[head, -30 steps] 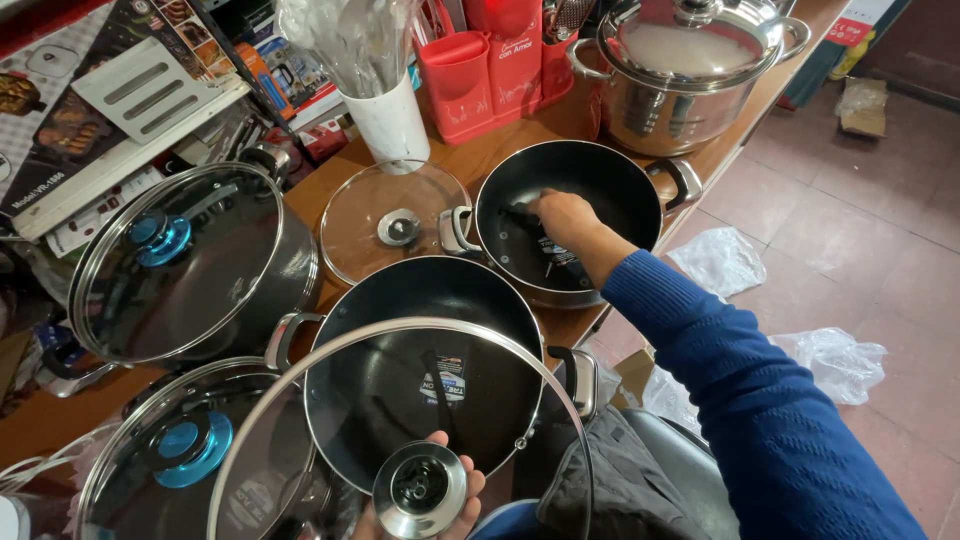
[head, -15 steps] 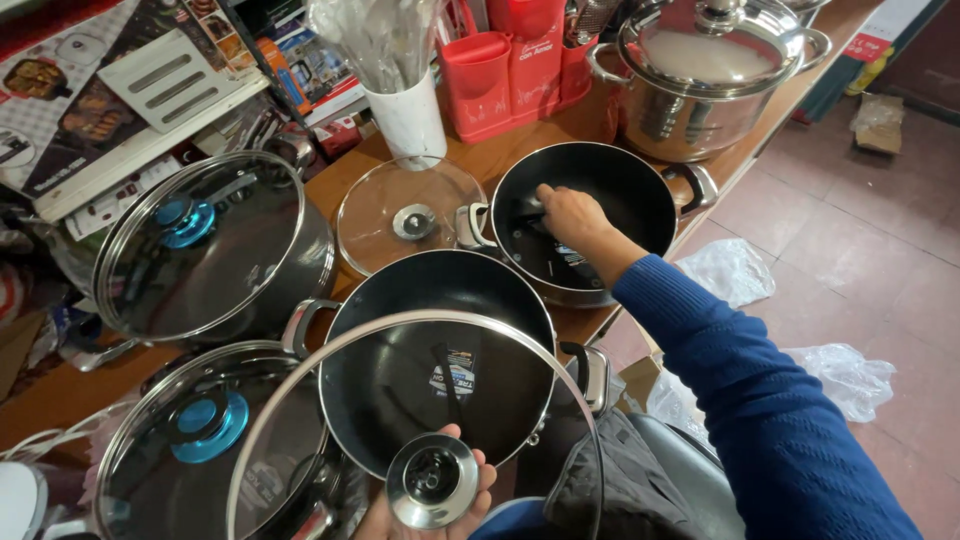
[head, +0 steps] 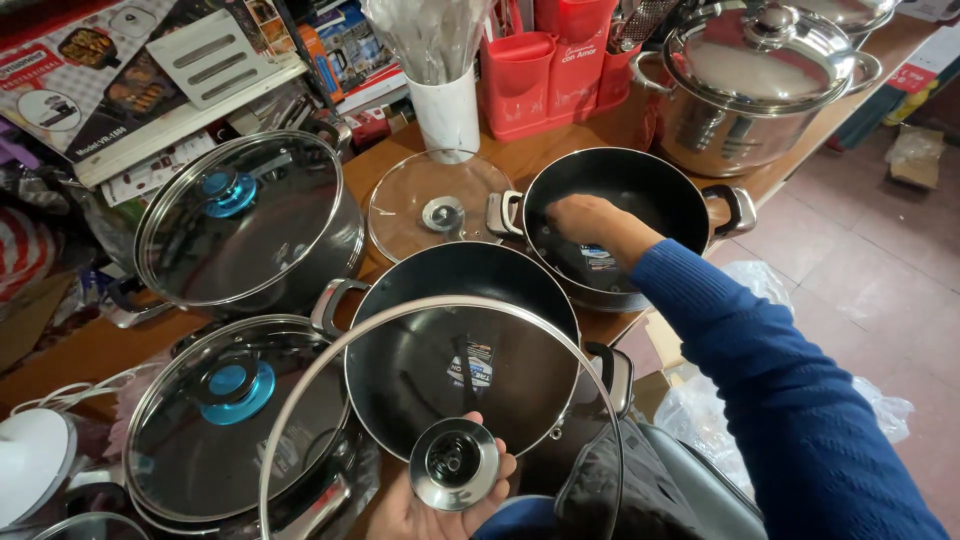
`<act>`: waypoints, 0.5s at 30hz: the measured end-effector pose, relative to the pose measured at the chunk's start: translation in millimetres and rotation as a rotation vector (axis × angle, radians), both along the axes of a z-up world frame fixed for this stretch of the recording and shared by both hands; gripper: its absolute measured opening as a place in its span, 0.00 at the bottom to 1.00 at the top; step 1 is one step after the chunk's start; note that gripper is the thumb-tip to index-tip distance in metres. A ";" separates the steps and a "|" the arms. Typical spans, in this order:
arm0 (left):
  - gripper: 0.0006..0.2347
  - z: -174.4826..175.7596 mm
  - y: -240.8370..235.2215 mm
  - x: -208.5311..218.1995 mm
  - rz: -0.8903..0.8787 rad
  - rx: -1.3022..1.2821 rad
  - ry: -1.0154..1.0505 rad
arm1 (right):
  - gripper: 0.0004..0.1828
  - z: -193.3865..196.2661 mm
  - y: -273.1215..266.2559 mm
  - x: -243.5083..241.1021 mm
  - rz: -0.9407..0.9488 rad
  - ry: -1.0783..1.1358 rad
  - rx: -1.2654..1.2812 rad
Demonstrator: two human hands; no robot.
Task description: Assembling glass lids by attaching knobs and matching them to the correct pots in a cookware set.
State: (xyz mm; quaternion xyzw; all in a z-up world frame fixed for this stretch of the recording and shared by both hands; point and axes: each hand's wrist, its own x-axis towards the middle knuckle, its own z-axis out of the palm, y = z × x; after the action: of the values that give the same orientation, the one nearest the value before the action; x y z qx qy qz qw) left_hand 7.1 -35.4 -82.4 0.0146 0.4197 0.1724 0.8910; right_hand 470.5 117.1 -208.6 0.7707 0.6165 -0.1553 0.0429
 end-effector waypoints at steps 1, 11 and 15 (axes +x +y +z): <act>0.26 -4.0 0.9 -1.0 0.001 0.002 -0.001 | 0.15 -0.1 0.8 0.7 0.001 -0.001 0.002; 0.26 -9.4 -2.8 -4.1 0.037 0.018 -0.038 | 0.11 -20.9 8.1 6.0 0.097 -0.175 0.141; 0.26 -15.2 -3.7 -6.0 0.031 0.038 -0.087 | 0.09 -37.9 15.0 8.5 0.100 -0.162 0.157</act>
State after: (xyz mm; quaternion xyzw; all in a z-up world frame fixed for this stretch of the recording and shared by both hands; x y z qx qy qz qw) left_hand 1.1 -39.1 -97.6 0.0176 0.3776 0.1944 0.9052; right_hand 479.0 132.0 -246.5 0.7501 0.6588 -0.0415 0.0396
